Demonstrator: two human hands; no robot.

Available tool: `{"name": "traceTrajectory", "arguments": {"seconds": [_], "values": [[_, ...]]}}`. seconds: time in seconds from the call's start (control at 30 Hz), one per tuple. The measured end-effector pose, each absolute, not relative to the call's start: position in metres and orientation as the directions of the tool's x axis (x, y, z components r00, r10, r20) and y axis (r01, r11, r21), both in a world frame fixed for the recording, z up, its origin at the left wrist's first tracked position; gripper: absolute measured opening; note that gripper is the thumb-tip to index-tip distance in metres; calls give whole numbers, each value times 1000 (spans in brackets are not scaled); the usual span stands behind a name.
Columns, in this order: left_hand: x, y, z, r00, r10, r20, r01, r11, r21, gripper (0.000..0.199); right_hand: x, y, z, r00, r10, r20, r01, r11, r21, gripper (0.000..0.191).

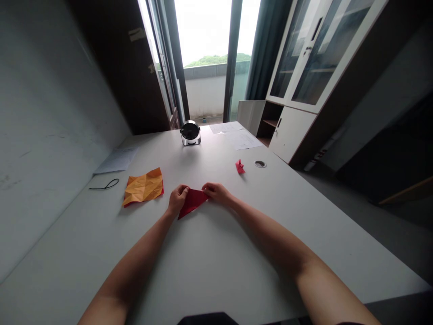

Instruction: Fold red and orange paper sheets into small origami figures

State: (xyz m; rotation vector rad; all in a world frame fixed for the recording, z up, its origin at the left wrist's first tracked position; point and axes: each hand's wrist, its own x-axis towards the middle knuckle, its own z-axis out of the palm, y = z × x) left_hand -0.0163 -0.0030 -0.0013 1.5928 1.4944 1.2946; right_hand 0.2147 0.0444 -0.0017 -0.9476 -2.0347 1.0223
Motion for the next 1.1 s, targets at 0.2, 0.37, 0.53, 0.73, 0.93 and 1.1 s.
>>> {"name": "traceTrajectory", "arguments": {"seconds": [0.2, 0.37, 0.53, 0.73, 0.93, 1.1], "values": [[-16, -4, -1, -81, 966, 245, 396, -195, 897, 27, 214, 44, -2, -522, 822, 230, 314, 436, -844, 20], [-14, -6, 3, -66, 967, 247, 394, -202, 896, 28, 215, 43, 0, -534, 815, 225, 319, 440, -839, 21], [-13, -9, 7, -60, 966, 252, 412, -206, 888, 29, 214, 43, 0, -528, 819, 226, 339, 447, -828, 21], [-12, -8, 6, -30, 967, 253, 430, -216, 877, 28, 214, 44, -2, -529, 813, 243, 342, 466, -816, 21], [-10, -10, 8, -20, 971, 240, 442, -207, 873, 27, 213, 44, -2, -528, 806, 268, 334, 487, -807, 20], [-10, -11, 11, -3, 971, 241, 466, -212, 859, 26, 213, 42, -1, -525, 810, 261, 340, 481, -808, 19]]}}
